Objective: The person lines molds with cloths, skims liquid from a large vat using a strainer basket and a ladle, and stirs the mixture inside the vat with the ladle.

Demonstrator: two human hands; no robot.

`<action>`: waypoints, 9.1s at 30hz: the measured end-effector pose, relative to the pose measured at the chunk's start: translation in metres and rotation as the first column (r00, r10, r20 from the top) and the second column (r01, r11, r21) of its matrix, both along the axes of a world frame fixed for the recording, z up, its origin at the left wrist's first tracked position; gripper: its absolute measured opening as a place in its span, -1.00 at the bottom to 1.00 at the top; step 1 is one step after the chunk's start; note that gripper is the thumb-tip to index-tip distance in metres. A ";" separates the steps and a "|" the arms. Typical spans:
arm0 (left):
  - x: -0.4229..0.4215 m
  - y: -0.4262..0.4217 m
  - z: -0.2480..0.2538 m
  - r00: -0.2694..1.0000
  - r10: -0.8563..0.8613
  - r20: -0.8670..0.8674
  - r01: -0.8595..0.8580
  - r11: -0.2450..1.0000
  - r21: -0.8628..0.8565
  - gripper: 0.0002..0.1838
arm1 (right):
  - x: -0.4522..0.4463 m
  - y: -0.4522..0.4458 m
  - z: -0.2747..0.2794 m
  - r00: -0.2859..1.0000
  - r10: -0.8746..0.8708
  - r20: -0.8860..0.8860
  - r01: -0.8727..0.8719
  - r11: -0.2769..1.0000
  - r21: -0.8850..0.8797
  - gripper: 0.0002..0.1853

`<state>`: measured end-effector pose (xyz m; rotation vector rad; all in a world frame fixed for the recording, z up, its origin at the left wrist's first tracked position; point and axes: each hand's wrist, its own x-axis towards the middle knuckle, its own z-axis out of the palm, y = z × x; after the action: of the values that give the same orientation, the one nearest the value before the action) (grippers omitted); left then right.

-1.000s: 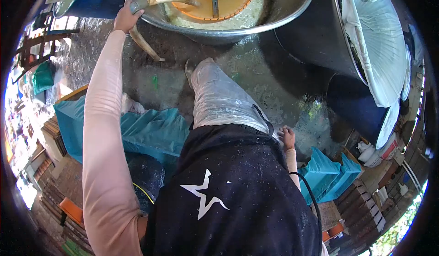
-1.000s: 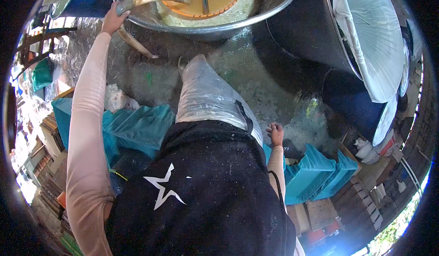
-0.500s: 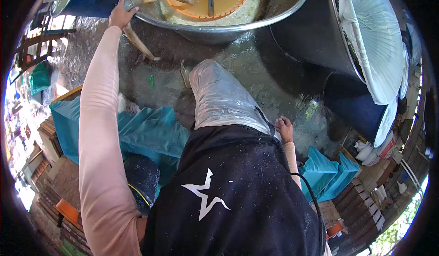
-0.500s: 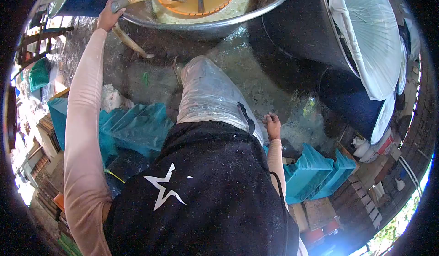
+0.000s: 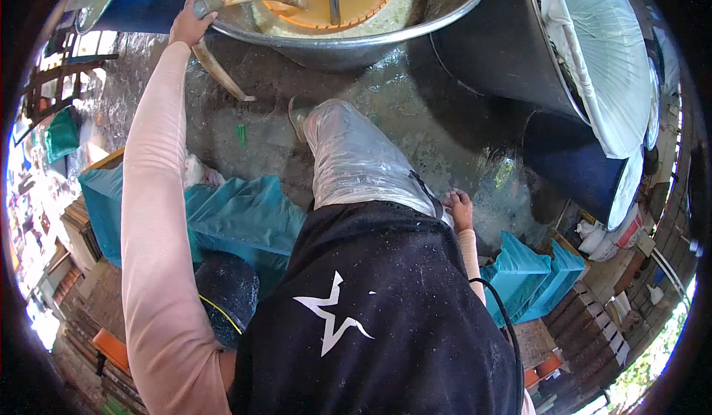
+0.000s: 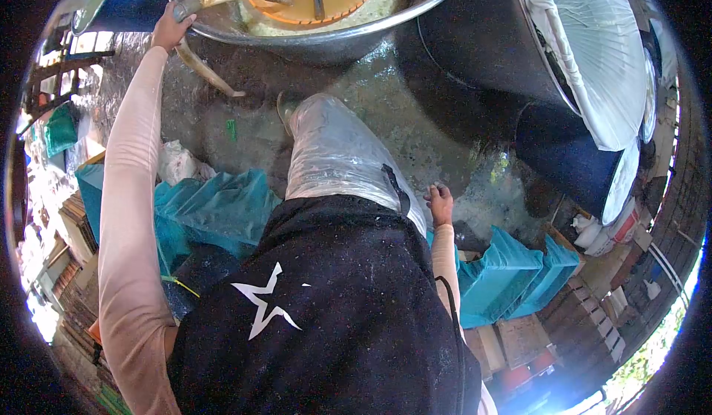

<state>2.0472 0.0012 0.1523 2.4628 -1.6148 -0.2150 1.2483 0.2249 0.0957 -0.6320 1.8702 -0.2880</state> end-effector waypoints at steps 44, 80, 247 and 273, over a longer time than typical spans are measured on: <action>0.003 -0.001 -0.001 0.999 -0.033 0.036 0.033 0.999 -0.018 -0.14 | 0.003 0.006 -0.008 0.999 -0.019 0.037 0.019 1.000 0.010 -0.58; -0.002 -0.001 0.003 1.000 -0.005 0.011 0.005 1.000 0.003 -0.12 | 0.001 0.015 -0.012 1.000 -0.004 0.005 0.004 1.000 0.001 -0.55; -0.031 0.003 0.017 1.000 0.017 -0.021 -0.018 0.999 -0.029 -0.22 | 0.137 0.070 -0.034 0.990 -0.132 0.056 0.134 0.990 -0.040 -0.57; -0.029 0.001 0.014 1.000 -0.008 -0.010 0.008 1.000 -0.021 -0.23 | 0.153 0.077 -0.021 0.996 -0.086 0.027 0.088 0.993 -0.075 -0.59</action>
<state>2.0184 0.0023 0.1663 2.4367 -1.6149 -0.2102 1.4018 0.3017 0.0748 -0.5964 1.8741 -0.4233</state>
